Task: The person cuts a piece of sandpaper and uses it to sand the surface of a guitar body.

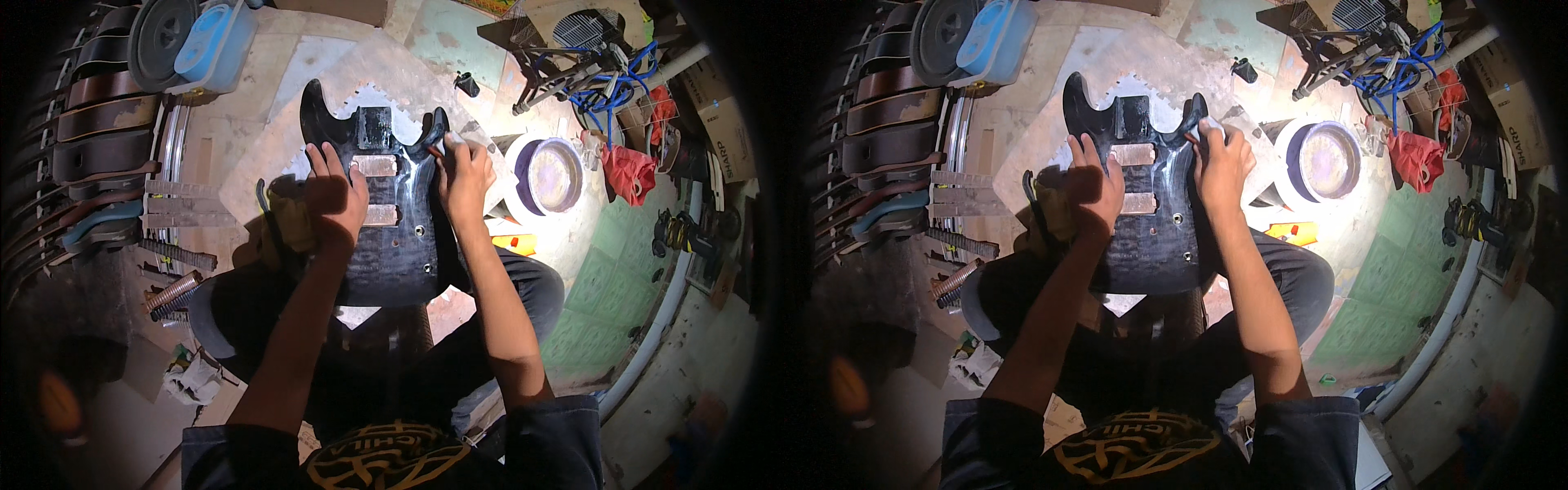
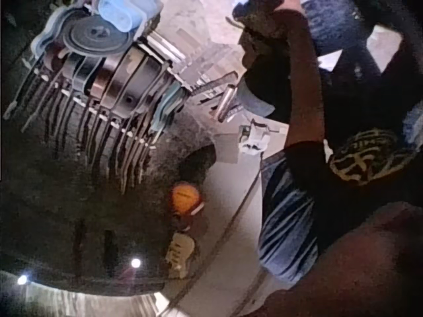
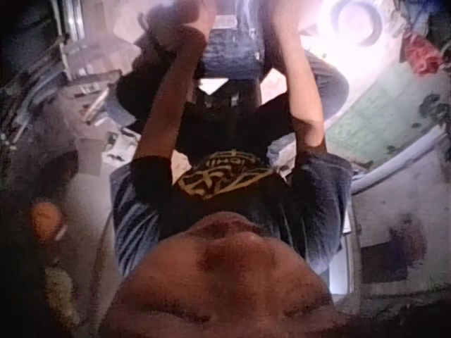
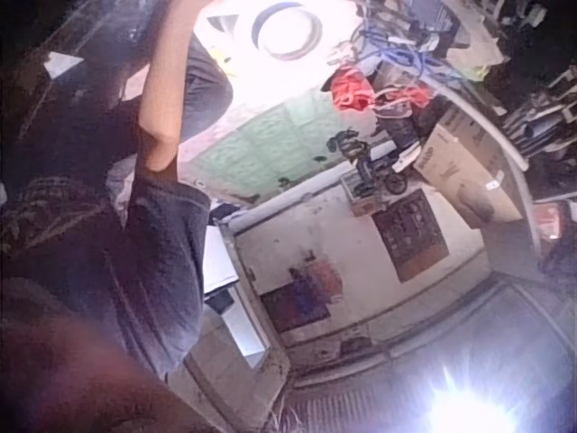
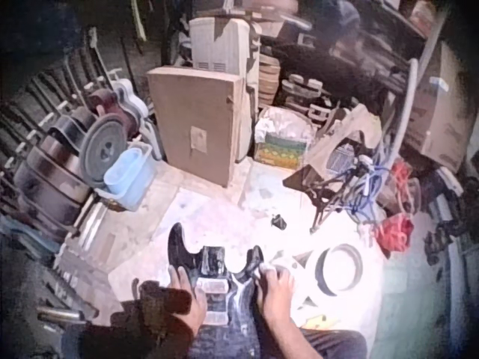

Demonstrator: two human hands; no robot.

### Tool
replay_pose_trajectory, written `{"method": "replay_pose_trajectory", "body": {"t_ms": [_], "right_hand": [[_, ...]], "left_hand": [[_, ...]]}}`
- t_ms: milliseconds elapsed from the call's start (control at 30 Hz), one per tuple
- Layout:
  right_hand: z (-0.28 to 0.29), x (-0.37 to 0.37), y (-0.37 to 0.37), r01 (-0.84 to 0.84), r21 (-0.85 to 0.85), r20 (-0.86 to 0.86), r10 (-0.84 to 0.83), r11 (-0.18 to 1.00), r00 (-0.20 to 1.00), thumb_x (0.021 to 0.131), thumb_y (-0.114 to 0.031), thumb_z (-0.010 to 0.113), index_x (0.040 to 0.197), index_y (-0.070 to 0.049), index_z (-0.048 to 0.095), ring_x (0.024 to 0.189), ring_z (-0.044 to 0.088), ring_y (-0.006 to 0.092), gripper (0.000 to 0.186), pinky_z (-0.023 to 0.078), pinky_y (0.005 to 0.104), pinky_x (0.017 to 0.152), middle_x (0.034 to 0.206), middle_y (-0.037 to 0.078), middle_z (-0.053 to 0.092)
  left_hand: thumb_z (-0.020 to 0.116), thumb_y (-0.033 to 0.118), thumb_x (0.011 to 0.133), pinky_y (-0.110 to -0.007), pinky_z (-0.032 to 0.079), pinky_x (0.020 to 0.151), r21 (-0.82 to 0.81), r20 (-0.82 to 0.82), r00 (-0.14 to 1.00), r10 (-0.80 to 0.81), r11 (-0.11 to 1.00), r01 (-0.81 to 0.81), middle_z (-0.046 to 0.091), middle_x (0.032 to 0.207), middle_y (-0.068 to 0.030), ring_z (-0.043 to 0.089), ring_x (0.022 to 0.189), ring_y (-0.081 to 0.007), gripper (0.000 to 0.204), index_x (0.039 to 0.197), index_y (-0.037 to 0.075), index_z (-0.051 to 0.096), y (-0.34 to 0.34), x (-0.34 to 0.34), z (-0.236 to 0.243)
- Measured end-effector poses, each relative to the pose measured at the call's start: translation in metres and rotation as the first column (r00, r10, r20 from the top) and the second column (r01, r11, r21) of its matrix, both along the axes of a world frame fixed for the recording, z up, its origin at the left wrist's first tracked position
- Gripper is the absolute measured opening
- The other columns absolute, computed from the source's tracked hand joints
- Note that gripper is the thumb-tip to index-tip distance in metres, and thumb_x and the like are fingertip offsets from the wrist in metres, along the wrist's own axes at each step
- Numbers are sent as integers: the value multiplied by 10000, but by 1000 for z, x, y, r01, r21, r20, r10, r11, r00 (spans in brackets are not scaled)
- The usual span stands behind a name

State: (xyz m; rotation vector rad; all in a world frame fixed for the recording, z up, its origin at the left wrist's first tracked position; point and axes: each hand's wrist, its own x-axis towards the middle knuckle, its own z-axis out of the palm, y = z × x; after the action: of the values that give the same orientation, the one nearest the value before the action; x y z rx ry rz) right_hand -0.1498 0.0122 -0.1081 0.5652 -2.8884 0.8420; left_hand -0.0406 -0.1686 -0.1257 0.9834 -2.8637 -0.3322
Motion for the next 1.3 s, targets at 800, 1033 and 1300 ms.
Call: {"method": "replay_pose_trajectory", "body": {"t_ms": [800, 1033, 1300], "right_hand": [[-12, 8, 0, 43, 31, 50, -44, 999, 998, 917, -178, 747, 1286, -164, 669, 1154, 551, 447, 378, 409, 539, 971, 1236, 240, 581], [-10, -37, -20, 130, -3, -15, -130, 991, 991, 933, -205, 729, 1301, -150, 652, 1119, 556, 447, 380, 418, 546, 945, 1202, 256, 568], [4, -56, -35, 156, 63, -23, -154, 986, 988, 929, -200, 740, 1292, -150, 657, 1095, 558, 450, 375, 413, 556, 895, 1178, 263, 561]], "left_hand": [[609, 306, 989, -489, 490, 1053, -146, -88, 996, -33, 989, 20, 405, 1598, -268, 599, 1245, -454, 640, 1524, -4, 442, -5, 7, -5], [594, 296, 995, -497, 468, 1090, 8, -54, 999, -1, 1000, 1, 369, 1623, -265, 563, 1308, -451, 638, 1537, 0, 430, -1, 5, -1], [647, 283, 944, -503, 520, 1017, 33, -153, 988, -15, 999, 20, 401, 1587, -304, 596, 1254, -483, 648, 1491, -24, 485, -3, -1, 5]]}}
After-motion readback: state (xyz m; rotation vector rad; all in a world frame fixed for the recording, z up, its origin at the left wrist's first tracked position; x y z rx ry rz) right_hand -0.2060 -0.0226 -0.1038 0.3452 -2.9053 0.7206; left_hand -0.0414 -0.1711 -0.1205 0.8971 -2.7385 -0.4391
